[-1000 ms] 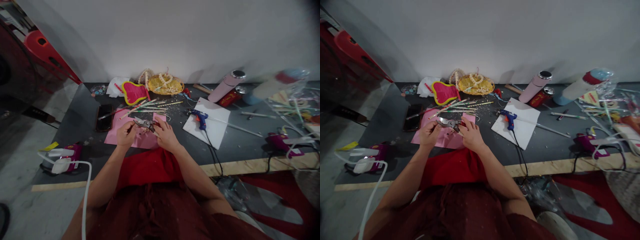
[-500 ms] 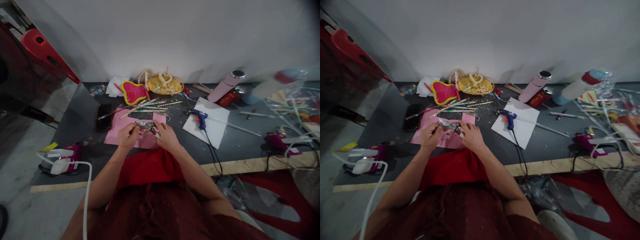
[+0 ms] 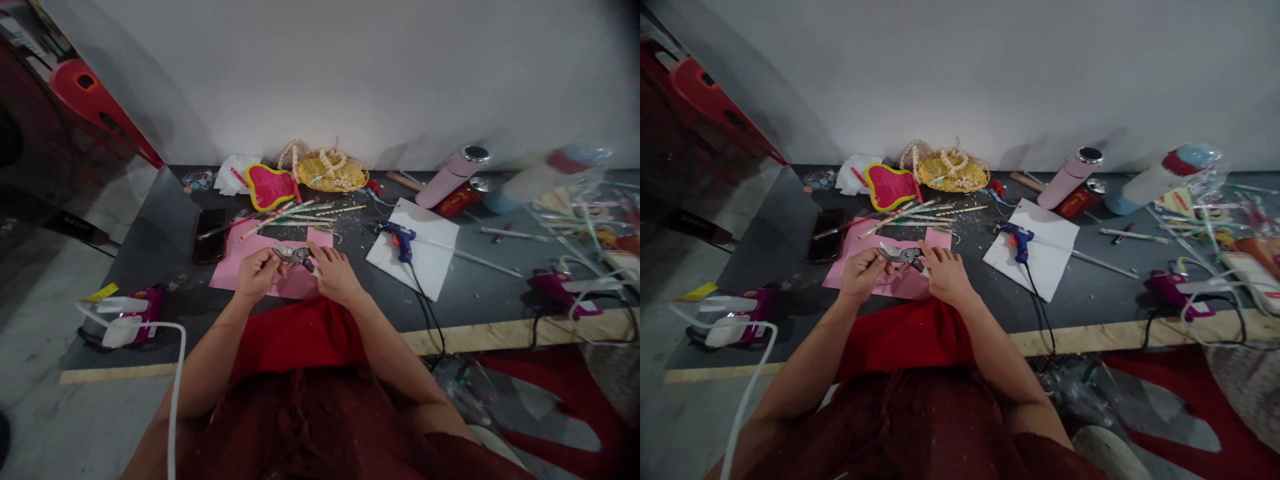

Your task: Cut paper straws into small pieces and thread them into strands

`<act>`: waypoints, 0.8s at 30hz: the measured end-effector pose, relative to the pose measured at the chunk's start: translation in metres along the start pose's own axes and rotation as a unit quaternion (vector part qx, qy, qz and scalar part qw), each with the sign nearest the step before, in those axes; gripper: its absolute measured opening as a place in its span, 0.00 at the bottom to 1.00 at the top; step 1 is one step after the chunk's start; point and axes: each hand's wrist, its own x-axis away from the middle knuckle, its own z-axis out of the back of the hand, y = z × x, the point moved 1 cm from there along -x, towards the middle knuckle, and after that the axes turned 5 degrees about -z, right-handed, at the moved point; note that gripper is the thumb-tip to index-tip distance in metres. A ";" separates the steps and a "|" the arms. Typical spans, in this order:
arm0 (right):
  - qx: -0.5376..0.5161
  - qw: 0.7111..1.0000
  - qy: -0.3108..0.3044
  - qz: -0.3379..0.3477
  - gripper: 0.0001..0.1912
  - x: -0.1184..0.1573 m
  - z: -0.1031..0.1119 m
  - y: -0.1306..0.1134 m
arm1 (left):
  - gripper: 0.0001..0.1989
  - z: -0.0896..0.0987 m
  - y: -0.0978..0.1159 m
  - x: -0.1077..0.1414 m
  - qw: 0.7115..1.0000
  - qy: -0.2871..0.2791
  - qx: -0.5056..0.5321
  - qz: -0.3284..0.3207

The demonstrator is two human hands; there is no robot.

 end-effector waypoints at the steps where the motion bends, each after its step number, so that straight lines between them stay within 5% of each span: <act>1: -0.002 1.000 0.001 0.001 0.36 0.000 0.000 0.001 | 0.15 0.001 -0.002 0.000 1.000 -0.010 0.019 0.008; 10: -0.019 1.000 0.003 -0.021 0.27 0.001 0.002 0.001 | 0.15 0.000 -0.007 0.000 0.999 -0.003 -0.005 0.036; 18: -0.027 0.999 -0.007 -0.046 0.29 0.001 0.001 0.000 | 0.07 -0.005 -0.007 -0.001 0.992 0.051 -0.113 0.022; 24: -0.015 1.000 -0.005 -0.006 0.32 0.001 0.001 0.003 | 0.09 -0.001 -0.006 -0.001 0.993 0.031 -0.116 0.024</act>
